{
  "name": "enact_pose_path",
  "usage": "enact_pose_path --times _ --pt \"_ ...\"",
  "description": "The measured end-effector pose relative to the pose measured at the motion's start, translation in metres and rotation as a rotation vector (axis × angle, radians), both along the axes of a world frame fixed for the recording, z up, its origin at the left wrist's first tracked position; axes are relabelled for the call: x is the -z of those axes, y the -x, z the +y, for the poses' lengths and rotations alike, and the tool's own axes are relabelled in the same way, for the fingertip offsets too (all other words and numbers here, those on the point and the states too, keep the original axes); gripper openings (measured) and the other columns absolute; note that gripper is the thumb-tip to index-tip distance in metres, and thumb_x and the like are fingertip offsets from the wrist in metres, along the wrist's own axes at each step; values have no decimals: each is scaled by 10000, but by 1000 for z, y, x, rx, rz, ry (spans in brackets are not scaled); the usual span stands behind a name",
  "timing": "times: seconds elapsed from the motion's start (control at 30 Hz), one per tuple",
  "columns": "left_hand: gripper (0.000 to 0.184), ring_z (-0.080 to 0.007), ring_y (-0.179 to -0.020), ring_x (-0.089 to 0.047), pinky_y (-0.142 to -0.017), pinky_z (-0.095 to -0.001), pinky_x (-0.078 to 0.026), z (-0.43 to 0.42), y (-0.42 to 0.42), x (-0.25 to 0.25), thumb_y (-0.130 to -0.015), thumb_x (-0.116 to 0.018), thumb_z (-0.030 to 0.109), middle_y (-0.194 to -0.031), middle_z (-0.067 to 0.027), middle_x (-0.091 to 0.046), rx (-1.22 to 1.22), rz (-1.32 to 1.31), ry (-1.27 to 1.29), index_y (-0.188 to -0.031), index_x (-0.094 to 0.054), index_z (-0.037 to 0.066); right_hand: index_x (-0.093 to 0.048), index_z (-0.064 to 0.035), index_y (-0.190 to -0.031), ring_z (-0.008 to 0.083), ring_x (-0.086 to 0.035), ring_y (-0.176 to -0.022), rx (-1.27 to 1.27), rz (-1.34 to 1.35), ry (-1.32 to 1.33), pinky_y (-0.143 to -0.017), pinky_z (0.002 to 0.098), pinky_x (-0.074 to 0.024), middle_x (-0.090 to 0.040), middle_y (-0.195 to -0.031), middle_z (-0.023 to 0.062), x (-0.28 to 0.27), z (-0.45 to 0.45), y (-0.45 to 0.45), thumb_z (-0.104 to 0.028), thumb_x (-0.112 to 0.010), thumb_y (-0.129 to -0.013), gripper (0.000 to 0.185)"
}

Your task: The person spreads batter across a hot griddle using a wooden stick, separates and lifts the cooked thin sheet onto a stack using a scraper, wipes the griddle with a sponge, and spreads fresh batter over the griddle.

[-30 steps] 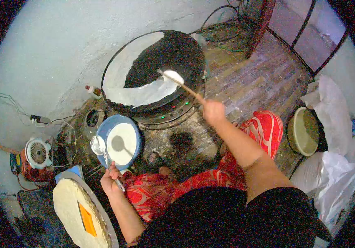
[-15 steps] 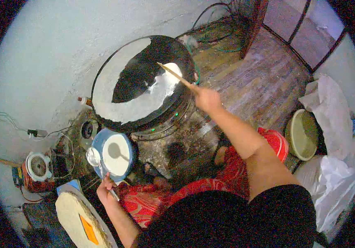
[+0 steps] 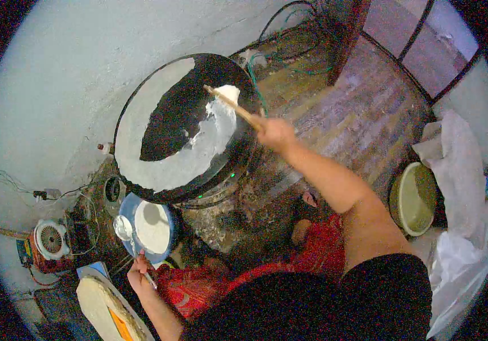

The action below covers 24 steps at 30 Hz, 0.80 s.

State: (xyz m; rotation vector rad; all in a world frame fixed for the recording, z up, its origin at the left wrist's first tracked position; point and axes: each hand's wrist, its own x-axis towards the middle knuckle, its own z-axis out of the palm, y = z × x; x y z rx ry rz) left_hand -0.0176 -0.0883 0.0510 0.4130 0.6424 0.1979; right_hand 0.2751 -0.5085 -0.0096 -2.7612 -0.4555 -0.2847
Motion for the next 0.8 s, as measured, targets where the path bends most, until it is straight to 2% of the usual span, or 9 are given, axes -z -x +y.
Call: enact_pose_path --times 0.07,0.13,0.3,0.43,0.5,0.53,0.57,0.73,0.8 --pt "291 -127 -519 -420 -435 -227 -379 -11 -7 -16 -867 -346 133 -721 -106 -482 -55 46 185 -1032 -413 -97 -435 -284 -1196 268 -568 -659 -76 -22 -146 -529 374 -457 -566 -745 73 1 -2 15 -109 -523 -677 555" --pt "309 -121 -480 -418 -442 -222 -372 -9 -10 -12 -856 -384 126 -722 -96 -514 -87 86 128 -1053 -420 -109 -468 -292 -1165 268 -570 -657 -350 127 130 -528 365 -460 -565 -718 70 -17 -38 28 -122 -522 -677 520" --pt "301 -142 -474 -399 -423 -228 -363 -20 -23 -13 -857 -347 105 -633 -99 -442 -116 51 159 -1024 -402 -139 -510 -297 -1128 278 -545 -602 -90 -115 159 -527 364 -450 -537 -670 62 -13 -56 -63 -141 -523 -679 476" --pt "278 -128 -456 -355 -413 -224 -339 -34 -40 -22 -867 -322 94 -593 -55 -377 -207 161 111 -1006 -409 -131 -501 -303 -1139 276 -533 -585 14 59 -112 -516 373 -437 -519 -650 55 -5 -11 -82 -128 -521 -680 491" --pt "291 -130 -472 -385 -403 -227 -344 -25 -38 -15 -870 -323 122 -634 -81 -428 -175 145 109 -993 -420 -123 -499 -307 -1138 277 -540 -595 -442 49 20 -517 380 -434 -531 -654 68 -16 -32 -57 -124 -516 -682 492" --pt "305 -132 -489 -415 -393 -230 -350 -21 -34 -10 -873 -325 151 -674 -107 -478 -142 133 113 -980 -430 -115 -499 -307 -1138 277 -540 -595 -445 44 20 -517 380 -434 -531 -654 68 -9 -52 -65 -124 -516 -682 492" --pt "285 -123 -449 -359 -415 -224 -341 -21 -33 -7 -867 -335 114 -590 -47 -394 -129 104 9 -1016 -411 -117 -461 -339 -1155 285 -559 -638 -348 64 38 -543 393 -454 -550 -705 73 -1 -77 -77 -144 -507 -703 495" --pt "290 -111 -457 -385 -420 -219 -350 -29 -44 -11 -851 -356 98 -625 -64 -447 -154 160 17 -1035 -421 -118 -464 -351 -1145 289 -579 -666 -148 -96 177 -570 402 -475 -567 -712 86 -11 -38 -144 -142 -506 -710 484" --pt "308 -117 -478 -403 -424 -223 -358 -20 -40 -3 -849 -364 95 -707 -99 -484 -134 130 61 -1058 -404 -128 -463 -355 -1146 274 -569 -641 -39 28 88 -550 394 -471 -549 -713 79 -16 4 -152 -149 -522 -697 497"
